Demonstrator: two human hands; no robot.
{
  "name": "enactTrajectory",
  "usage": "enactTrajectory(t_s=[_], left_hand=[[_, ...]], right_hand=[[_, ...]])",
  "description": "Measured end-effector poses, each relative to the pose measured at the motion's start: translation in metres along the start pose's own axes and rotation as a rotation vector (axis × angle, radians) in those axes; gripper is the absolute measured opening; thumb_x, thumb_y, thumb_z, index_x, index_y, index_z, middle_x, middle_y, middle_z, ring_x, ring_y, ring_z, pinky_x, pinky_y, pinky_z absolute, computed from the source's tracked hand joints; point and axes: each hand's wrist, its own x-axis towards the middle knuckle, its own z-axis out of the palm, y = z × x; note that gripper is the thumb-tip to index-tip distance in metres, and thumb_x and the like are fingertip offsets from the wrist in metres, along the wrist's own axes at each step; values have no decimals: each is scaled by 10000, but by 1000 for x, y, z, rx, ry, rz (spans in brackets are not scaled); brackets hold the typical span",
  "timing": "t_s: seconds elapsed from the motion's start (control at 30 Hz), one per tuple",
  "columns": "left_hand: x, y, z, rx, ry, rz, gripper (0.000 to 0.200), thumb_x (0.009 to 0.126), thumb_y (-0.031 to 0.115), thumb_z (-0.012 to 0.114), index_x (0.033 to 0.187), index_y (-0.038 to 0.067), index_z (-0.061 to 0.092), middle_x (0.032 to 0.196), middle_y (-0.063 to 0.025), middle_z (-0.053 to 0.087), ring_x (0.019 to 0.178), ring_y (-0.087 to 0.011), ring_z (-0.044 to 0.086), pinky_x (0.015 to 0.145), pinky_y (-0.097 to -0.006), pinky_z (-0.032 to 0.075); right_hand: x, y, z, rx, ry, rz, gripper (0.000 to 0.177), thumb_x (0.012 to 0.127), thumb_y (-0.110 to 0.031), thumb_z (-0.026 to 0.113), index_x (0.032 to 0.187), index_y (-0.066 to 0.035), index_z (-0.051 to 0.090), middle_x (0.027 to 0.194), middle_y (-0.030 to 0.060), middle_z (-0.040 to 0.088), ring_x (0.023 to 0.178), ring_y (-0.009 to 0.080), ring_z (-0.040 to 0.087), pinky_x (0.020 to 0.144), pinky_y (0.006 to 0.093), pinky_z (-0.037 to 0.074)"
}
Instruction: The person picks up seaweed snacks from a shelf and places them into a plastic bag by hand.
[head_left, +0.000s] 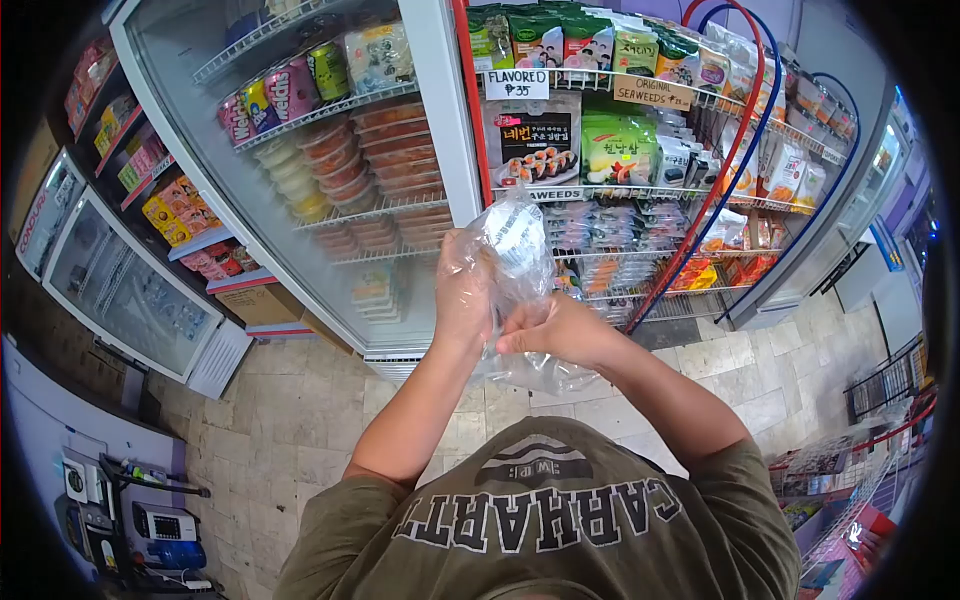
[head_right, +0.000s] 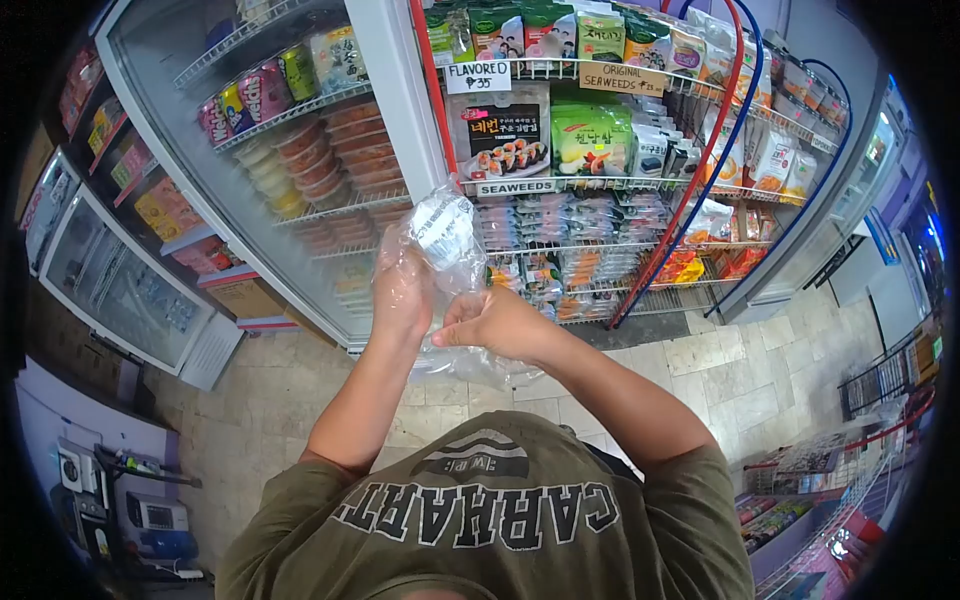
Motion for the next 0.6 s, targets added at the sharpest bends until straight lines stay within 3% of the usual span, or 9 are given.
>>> enactTrajectory(t_s=[0.13, 0.17, 0.2, 0.23, 0.3, 0.33, 0.47, 0.53, 0.6], left_hand=[[0, -8, -5, -91, -48, 96, 405, 825, 180, 588, 1164, -17, 487, 1110, -90, 568, 1023, -206, 554, 907, -346, 437], [-2, -6, -2, -88, -49, 92, 405, 825, 180, 588, 1164, -17, 487, 1110, -90, 568, 1023, -206, 554, 907, -346, 437], [-4, -4, 3, -116, -10, 31, 325, 815, 185, 609, 1068, 18, 491, 998, -61, 570, 915, -164, 564, 822, -301, 456], [-6, -3, 7, -146, 30, -30, 254, 806, 190, 630, 972, 53, 494, 885, -31, 572, 807, -121, 573, 737, -256, 475], [-8, -5, 5, -146, -48, -29, 331, 791, 241, 651, 1010, 44, 501, 928, -41, 579, 850, -132, 577, 771, -265, 471], [-10, -7, 3, -147, -125, -25, 410, 776, 292, 672, 1049, 35, 507, 971, -51, 587, 892, -143, 581, 805, -274, 467], [-34, -22, 3, -230, -195, -148, 545, 777, 325, 669, 1184, 14, 483, 1108, -75, 563, 1012, -137, 542, 886, -283, 422], [-33, -19, -7, -164, -288, -144, 532, 779, 320, 669, 1174, 10, 490, 1094, -68, 571, 993, -130, 548, 874, -276, 426], [-35, -10, -9, -37, -423, -145, 500, 781, 313, 673, 1138, -3, 519, 1035, -43, 597, 930, -112, 567, 845, -257, 438]], right_hand=[[-3, -1, -12, -375, 92, -47, 276, 710, -190, 743, 863, -15, 594, 739, 22, 604, 650, 100, 537, 622, 264, 435], [-3, 2, -13, -475, 193, -172, 249, 701, -174, 698, 844, 0, 594, 795, 96, 595, 685, 203, 566, 645, 321, 456], [-4, 4, -14, -574, 295, -296, 227, 692, -158, 654, 825, 15, 594, 851, 170, 585, 719, 305, 595, 669, 378, 478], [-5, 2, -17, -572, 296, -294, 227, 692, -158, 654, 825, 15, 594, 851, 170, 585, 719, 305, 595, 669, 378, 478], [-5, -8, -30, -794, 443, -442, 243, 664, -104, 615, 874, 18, 593, 970, 209, 553, 820, 367, 580, 731, 420, 475], [4, -2, -35, -842, 476, -557, 315, 658, -86, 613, 957, 2, 567, 899, 181, 550, 816, 373, 567, 721, 434, 470], [-3, -1, -41, -881, 502, -634, 369, 653, -82, 618, 1010, -25, 544, 848, 130, 545, 777, 323, 573, 656, 409, 441], [-6, -7, -52, -1223, 572, -887, 402, 686, -139, 648, 1060, -37, 541, 808, 85, 589, 734, 253, 581, 629, 348, 388], [-11, -13, -55, -1313, 610, -938, 392, 695, -153, 635, 1062, -49, 545, 771, 61, 566, 672, 222, 546, 601, 327, 348]])
